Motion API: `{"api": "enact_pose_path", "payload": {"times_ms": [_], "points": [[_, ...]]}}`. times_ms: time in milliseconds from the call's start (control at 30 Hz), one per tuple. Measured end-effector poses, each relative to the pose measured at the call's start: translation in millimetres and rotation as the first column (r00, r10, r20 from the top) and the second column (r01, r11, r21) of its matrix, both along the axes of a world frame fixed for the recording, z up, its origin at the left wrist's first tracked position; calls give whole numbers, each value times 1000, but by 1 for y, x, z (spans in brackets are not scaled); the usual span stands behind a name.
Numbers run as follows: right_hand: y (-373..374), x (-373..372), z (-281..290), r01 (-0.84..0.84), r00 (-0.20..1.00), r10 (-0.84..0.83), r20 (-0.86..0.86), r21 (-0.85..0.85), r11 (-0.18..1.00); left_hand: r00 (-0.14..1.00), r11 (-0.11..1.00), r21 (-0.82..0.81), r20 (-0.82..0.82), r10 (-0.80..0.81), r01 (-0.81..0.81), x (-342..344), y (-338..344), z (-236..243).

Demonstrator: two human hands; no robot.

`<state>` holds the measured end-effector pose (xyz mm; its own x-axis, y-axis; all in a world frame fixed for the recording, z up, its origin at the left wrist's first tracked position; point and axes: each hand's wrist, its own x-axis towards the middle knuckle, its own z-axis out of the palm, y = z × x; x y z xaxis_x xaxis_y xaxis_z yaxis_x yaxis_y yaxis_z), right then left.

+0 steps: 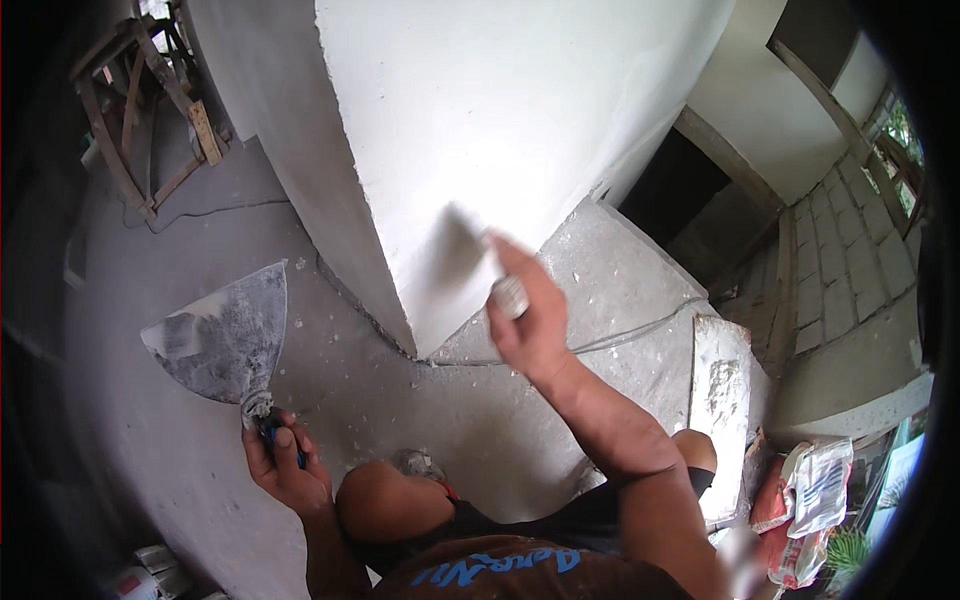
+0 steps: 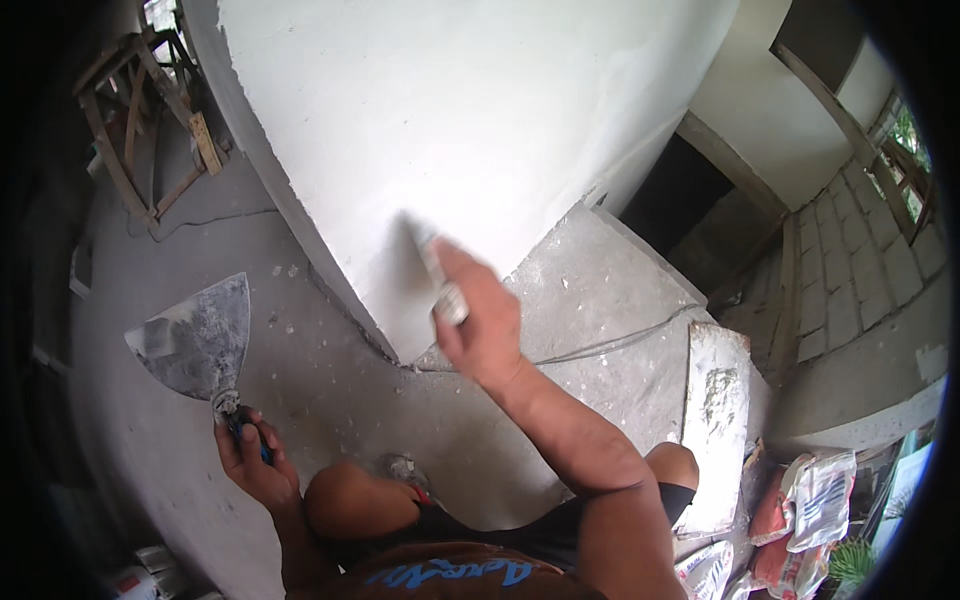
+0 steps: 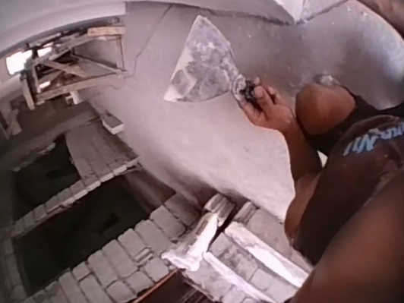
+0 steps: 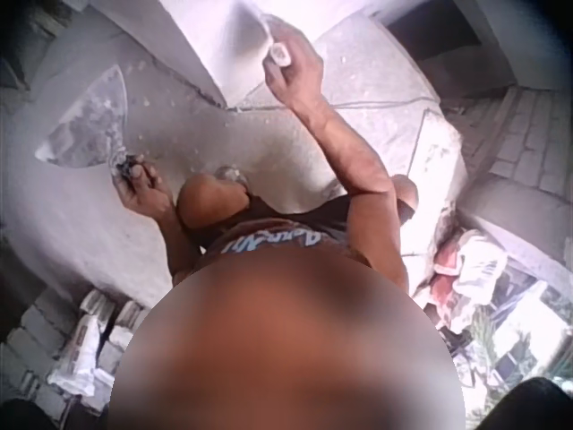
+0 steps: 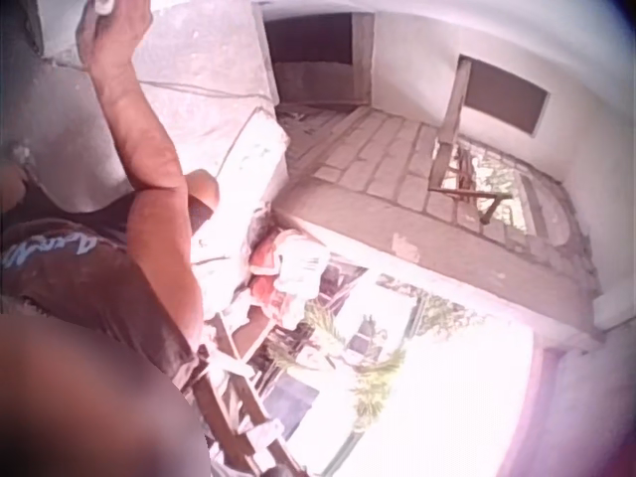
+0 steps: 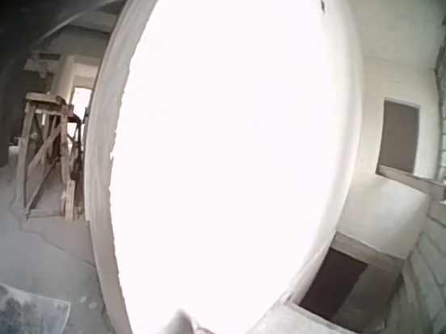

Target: Apply plaster or finishing compound to a wall using a trowel and putty knife.

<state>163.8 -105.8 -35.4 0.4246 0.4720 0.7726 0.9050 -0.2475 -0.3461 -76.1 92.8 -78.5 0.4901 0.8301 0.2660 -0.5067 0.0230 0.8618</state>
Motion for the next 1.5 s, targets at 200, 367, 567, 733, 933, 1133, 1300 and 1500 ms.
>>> {"api": "enact_pose_path", "payload": {"times_ms": [200,367,567,733,933,1133,1300,1500], "points": [[56,-31,4,166,975,-144,-166,125,978,999,998,-57,-29,18,-20,1,1,2],[3,-37,8,-13,973,59,-222,202,979,996,998,-31,-74,49,-51,1,3,10],[-9,47,148,-8,845,-176,505,340,941,993,997,-33,-103,65,-69,-2,4,5],[4,34,222,50,776,-69,627,49,998,990,995,-7,-97,99,-100,-4,4,4],[21,16,116,51,864,-4,504,-79,996,988,992,0,-90,125,-126,-5,8,-2],[-2,-15,3,-36,981,73,179,-198,979,997,998,-23,-50,53,-54,0,6,-1],[3,12,39,209,963,-142,-228,303,930,996,996,-26,-43,79,-80,-1,2,1],[47,-35,-8,143,980,-133,-147,60,988,998,998,-20,-1,64,-64,2,10,-12]]}}
